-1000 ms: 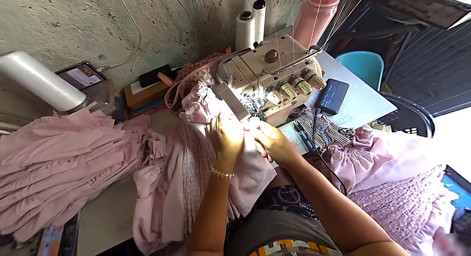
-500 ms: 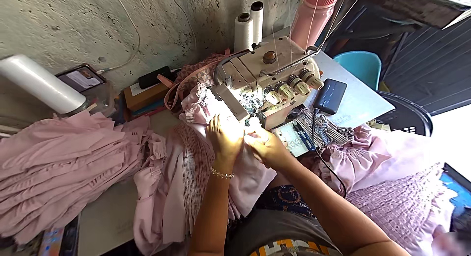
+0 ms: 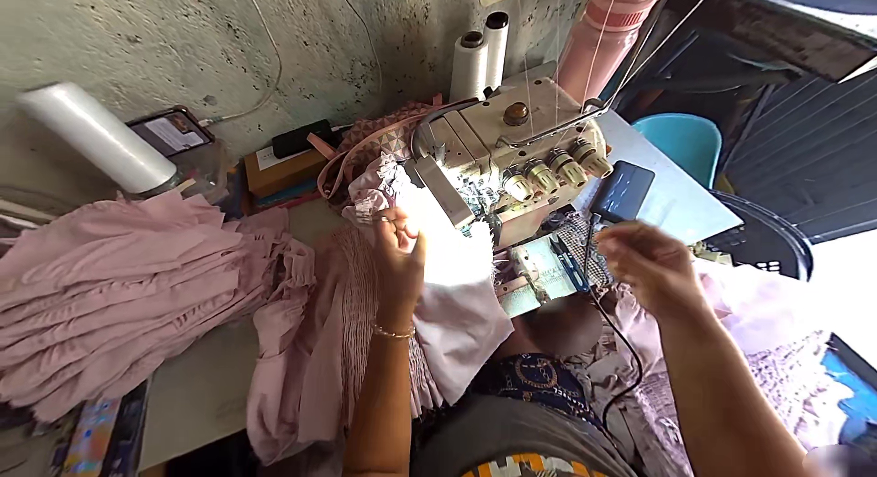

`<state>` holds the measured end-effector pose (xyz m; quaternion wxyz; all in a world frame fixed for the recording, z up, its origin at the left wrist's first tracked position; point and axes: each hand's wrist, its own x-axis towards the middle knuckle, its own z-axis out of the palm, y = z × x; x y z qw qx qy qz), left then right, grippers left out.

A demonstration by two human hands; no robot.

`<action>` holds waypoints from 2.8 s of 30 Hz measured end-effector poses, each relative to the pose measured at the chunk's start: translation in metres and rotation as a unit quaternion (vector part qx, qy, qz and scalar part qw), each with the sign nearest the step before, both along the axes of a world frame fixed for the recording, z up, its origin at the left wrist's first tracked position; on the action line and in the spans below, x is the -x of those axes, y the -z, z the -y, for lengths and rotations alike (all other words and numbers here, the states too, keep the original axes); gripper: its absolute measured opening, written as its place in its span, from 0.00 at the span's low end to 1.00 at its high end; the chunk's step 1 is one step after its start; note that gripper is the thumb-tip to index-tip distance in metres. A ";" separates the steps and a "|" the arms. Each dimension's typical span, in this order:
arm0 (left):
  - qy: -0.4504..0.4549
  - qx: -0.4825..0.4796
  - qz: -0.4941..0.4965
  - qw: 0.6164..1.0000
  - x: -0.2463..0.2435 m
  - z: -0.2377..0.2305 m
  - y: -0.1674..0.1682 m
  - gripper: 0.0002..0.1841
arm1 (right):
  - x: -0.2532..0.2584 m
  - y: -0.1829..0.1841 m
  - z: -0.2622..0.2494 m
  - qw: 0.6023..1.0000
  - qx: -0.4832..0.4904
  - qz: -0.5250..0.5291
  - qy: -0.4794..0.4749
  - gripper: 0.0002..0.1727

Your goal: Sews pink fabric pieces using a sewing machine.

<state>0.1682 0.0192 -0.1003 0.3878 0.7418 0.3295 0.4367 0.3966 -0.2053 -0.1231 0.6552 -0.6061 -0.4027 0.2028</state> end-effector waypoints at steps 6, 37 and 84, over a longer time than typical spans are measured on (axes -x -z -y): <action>-0.034 -0.116 -0.229 0.966 0.028 0.009 -0.012 0.08 | -0.095 0.027 -0.060 0.990 0.010 0.026 0.141 0.16; -0.159 -0.186 -0.181 0.953 -0.035 0.031 0.010 0.05 | -0.163 -0.019 -0.119 0.908 0.418 -0.018 -0.034 0.25; 0.071 -0.094 -0.207 0.971 0.014 0.109 0.026 0.19 | 0.044 0.062 -0.047 0.871 0.285 0.394 0.065 0.17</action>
